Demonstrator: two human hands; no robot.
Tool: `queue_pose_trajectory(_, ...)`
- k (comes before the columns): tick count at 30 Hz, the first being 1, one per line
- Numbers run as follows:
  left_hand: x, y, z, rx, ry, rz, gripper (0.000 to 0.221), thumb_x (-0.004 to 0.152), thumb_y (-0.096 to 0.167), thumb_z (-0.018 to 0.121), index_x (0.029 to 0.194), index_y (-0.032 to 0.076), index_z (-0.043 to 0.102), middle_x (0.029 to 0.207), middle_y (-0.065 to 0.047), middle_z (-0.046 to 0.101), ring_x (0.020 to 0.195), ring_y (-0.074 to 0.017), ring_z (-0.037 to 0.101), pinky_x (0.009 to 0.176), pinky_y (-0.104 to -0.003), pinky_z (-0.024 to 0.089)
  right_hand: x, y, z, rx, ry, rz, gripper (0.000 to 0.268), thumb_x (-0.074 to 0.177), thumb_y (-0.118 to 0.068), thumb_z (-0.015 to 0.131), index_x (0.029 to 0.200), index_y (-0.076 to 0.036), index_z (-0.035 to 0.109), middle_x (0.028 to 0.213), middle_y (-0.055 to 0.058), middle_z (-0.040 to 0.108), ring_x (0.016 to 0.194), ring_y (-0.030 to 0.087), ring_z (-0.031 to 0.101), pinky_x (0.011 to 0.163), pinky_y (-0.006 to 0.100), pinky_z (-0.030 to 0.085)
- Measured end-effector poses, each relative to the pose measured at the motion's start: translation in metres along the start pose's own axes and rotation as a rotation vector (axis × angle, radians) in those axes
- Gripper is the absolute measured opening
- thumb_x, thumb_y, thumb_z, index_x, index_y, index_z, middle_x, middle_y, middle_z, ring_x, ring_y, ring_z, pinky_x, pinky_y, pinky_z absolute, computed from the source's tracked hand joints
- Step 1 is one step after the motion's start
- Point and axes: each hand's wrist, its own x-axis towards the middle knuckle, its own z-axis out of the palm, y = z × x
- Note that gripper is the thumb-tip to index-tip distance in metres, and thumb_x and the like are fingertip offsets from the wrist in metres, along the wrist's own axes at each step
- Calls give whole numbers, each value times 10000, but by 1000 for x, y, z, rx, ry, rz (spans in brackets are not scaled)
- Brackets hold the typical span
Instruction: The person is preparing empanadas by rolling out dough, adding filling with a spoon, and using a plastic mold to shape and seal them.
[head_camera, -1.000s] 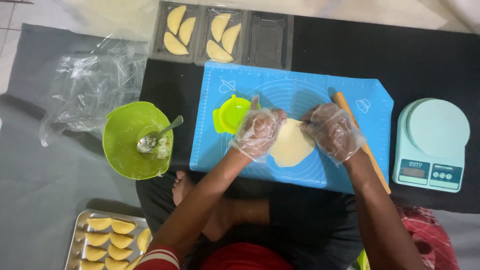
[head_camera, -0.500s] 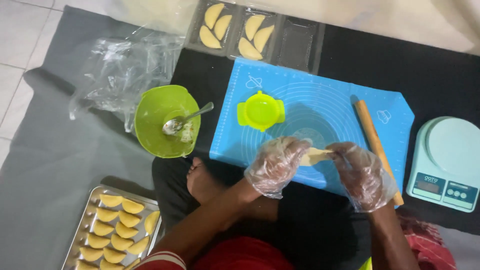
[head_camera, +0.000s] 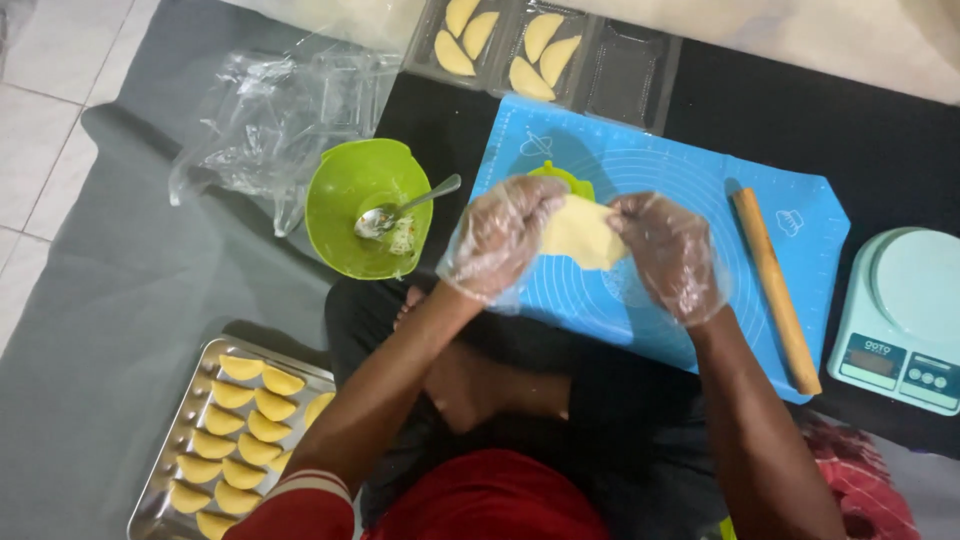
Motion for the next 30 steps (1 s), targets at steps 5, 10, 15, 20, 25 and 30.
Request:
queue_pose_trajectory(5, 33, -2, -27, -97, -189, -154, 106, 998, 338, 671, 1019, 305, 770, 968, 74, 791, 932, -159, 779, 827, -268, 615, 27, 5, 11, -19, -6, 16, 85, 949, -95, 805, 1030, -118, 794, 901, 125, 759, 868, 384, 729, 735, 433, 558)
queue_pose_trajectory(10, 44, -1, -35, -85, -209, -141, 93, 974, 315, 693, 1032, 285, 760, 983, 10, 778, 970, -242, 758, 804, -338, 626, 44, 5, 16, -110, -68, 235, 171, 935, -290, 785, 1081, -201, 794, 971, 90, 763, 921, 334, 729, 763, 417, 567)
queue_pose_trajectory(15, 43, 2, -39, -30, -236, -157, 109, 979, 353, 674, 1028, 306, 759, 983, 1, 767, 972, -243, 757, 814, -358, 618, 34, 7, 18, 48, -29, 201, 181, 947, -271, 799, 1090, -161, 795, 935, 102, 754, 893, 270, 739, 748, 374, 565)
queue_pose_trajectory(20, 38, 18, -52, -56, -239, -188, 87, 978, 240, 691, 1015, 212, 765, 934, -93, 761, 909, -333, 750, 748, -397, 636, 26, -7, 11, 20, -122, 51, 160, 1016, -126, 711, 1089, 7, 762, 891, 236, 738, 826, 392, 743, 712, 404, 601)
queue_pose_trajectory(25, 33, 30, -61, -42, -244, -211, 83, 974, 187, 699, 1009, 170, 773, 917, -127, 771, 891, -361, 755, 756, -402, 638, 23, -11, 10, 53, -198, 123, 182, 1020, -115, 675, 1111, 26, 746, 888, 230, 731, 790, 346, 732, 724, 386, 599)
queue_pose_trajectory(30, 29, 10, -32, 30, -260, -263, 83, 972, 223, 692, 989, 190, 766, 901, -114, 761, 874, -353, 755, 761, -406, 637, 33, 27, 30, 33, -255, 113, 175, 1016, -59, 669, 1118, 70, 729, 877, 248, 722, 792, 376, 736, 742, 418, 600)
